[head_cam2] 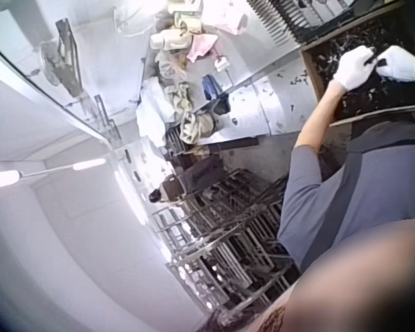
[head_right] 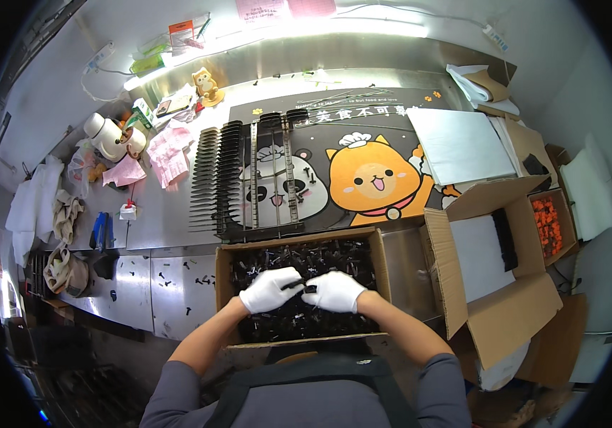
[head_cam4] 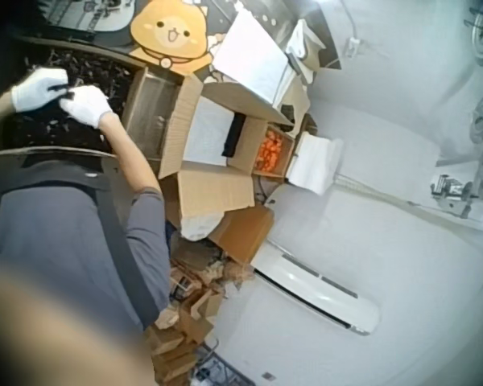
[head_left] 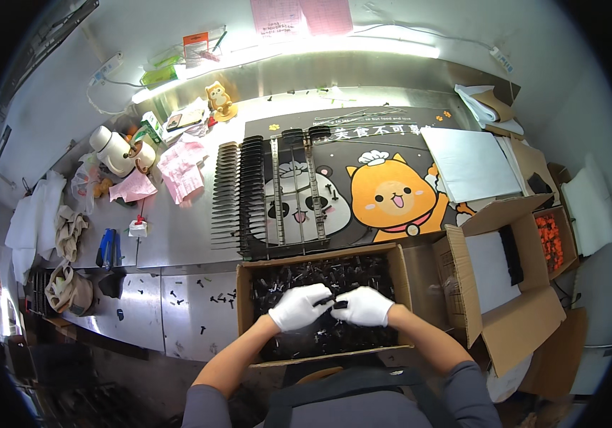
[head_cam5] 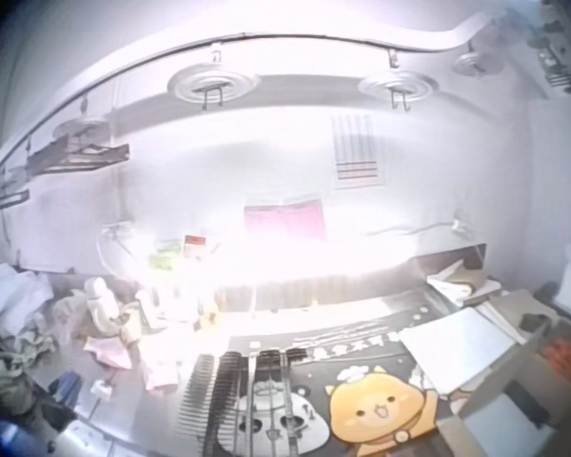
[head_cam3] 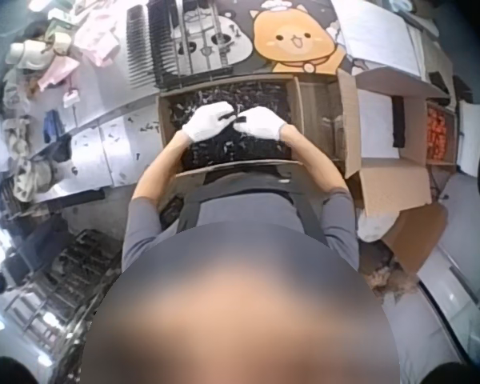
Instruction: The person repeatedly picks up small black plastic components from a box, snaps them together by hand, and places the assembled units into a cardboard box. The person also moves a metal rack aside to access the workspace.
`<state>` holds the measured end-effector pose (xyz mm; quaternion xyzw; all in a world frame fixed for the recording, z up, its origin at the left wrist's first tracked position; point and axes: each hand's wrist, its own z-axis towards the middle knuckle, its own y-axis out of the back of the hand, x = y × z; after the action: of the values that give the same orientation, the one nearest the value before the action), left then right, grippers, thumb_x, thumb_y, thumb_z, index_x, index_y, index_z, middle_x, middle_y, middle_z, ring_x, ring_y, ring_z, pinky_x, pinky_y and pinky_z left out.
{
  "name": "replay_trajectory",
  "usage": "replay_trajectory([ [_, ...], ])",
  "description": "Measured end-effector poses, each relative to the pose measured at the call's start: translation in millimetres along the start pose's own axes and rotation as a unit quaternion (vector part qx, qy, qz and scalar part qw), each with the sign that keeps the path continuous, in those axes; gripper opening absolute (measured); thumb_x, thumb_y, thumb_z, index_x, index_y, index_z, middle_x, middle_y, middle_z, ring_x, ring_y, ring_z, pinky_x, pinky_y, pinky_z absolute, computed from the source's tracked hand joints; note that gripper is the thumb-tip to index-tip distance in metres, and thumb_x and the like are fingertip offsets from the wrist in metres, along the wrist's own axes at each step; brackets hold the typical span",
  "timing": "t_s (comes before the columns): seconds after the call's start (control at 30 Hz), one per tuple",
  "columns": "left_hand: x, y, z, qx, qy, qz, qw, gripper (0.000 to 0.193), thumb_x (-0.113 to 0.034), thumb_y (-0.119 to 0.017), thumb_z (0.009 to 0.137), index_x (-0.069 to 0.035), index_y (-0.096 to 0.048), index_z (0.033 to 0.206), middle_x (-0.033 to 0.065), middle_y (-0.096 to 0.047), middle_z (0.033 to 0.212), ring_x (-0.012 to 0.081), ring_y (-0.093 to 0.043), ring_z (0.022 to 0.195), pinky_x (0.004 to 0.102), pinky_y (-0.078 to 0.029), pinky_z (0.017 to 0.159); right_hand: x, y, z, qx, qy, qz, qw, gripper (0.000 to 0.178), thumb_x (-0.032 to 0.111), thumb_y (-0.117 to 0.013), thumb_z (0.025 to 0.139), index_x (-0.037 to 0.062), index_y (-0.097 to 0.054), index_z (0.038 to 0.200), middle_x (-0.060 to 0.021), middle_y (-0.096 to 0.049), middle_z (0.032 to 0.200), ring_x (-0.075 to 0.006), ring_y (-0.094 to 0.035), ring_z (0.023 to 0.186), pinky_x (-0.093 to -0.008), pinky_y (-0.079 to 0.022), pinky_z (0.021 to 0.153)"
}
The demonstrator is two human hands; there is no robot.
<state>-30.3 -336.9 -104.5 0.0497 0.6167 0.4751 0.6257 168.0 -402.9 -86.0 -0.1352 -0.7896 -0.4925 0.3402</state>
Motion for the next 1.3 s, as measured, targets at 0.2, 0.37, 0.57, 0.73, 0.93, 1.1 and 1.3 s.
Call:
replay_trajectory([
  [0.2, -2.8, -13.3, -6.4, 0.002, 0.054, -0.029, 0.998, 0.007, -0.015, -0.065, 0.082, -0.009, -0.061, 0.083, 0.0091, -0.059, 0.078, 0.0303, -0.061, 0.075, 0.0394, -0.051, 0.062, -2.4, -27.0, -4.7, 0.031, -0.122, 0.428, 0.895, 0.032, 0.031, -0.053, 0.093, 0.0040, -0.069, 0.086, -0.0046, -0.064, 0.062, -0.0122, -0.061, 0.052, -0.0264, -0.050, 0.055],
  [0.37, -21.6, -17.3, 10.6, -0.032, -0.018, 0.105, 0.994, 0.008, -0.016, -0.064, 0.082, -0.010, -0.060, 0.081, 0.0061, -0.058, 0.076, 0.0286, -0.061, 0.071, 0.0383, -0.051, 0.060, 0.3, 8.1, -20.2, 0.087, -0.130, 0.329, 0.931, 0.032, 0.028, -0.054, 0.091, 0.0038, -0.069, 0.078, -0.0034, -0.063, 0.061, -0.0111, -0.057, 0.048, -0.0241, -0.047, 0.049],
  [0.57, -30.6, -7.0, 17.1, -0.058, 0.076, -0.077, 0.992, 0.037, -0.003, -0.062, 0.088, -0.009, -0.062, 0.124, 0.0101, -0.067, 0.108, 0.0230, -0.065, 0.100, 0.0289, -0.052, 0.085, -1.4, 21.6, -20.8, 0.080, -0.113, 0.461, 0.876, 0.028, 0.024, -0.053, 0.093, 0.0005, -0.067, 0.089, -0.0027, -0.060, 0.064, -0.0098, -0.055, 0.051, -0.0233, -0.045, 0.050],
  [0.73, -21.9, -1.5, 20.3, 0.039, 0.101, -0.183, 0.977, 0.030, -0.002, -0.062, 0.089, -0.006, -0.063, 0.119, 0.0095, -0.067, 0.103, 0.0199, -0.064, 0.097, 0.0298, -0.049, 0.086, -6.9, 29.3, -17.4, 0.128, -0.108, 0.387, 0.907, 0.026, 0.023, -0.053, 0.090, 0.0015, -0.067, 0.091, -0.0029, -0.061, 0.065, -0.0101, -0.055, 0.051, -0.0245, -0.045, 0.050],
  [0.93, -8.7, -47.1, 19.2, -0.083, 0.237, 0.064, 0.966, 0.019, -0.023, -0.064, 0.089, -0.005, -0.061, 0.095, 0.0088, -0.065, 0.069, 0.0205, -0.065, 0.061, 0.0316, -0.051, 0.057, -25.2, -28.9, 4.9, -0.164, -0.035, -0.051, 0.984, 0.029, 0.032, -0.048, 0.091, 0.0115, -0.068, 0.085, -0.0141, -0.068, 0.071, -0.0314, -0.066, 0.060, -0.0420, -0.054, 0.061],
  [1.1, -26.4, -17.7, 12.4, 0.120, 0.376, -0.315, 0.863, 0.021, -0.024, -0.057, 0.094, -0.005, -0.064, 0.096, 0.0038, -0.063, 0.075, 0.0101, -0.056, 0.060, 0.0259, -0.046, 0.055, -61.0, -23.3, -3.3, -0.202, -0.208, 0.344, 0.893, 0.016, 0.018, -0.053, 0.089, 0.0101, -0.066, 0.094, -0.0103, -0.068, 0.073, -0.0216, -0.067, 0.065, -0.0342, -0.055, 0.063],
  [1.3, -4.9, 7.8, 10.1, 0.113, 0.374, -0.376, 0.840, 0.043, -0.021, -0.058, 0.093, -0.009, -0.050, 0.133, 0.0036, -0.063, 0.107, 0.0105, -0.062, 0.087, 0.0234, -0.052, 0.067, -39.8, -1.8, -3.7, -0.255, -0.019, 0.242, 0.936, 0.010, 0.013, -0.060, 0.090, 0.0055, -0.064, 0.094, -0.0056, -0.064, 0.088, -0.0162, -0.063, 0.080, -0.0283, -0.050, 0.073],
])
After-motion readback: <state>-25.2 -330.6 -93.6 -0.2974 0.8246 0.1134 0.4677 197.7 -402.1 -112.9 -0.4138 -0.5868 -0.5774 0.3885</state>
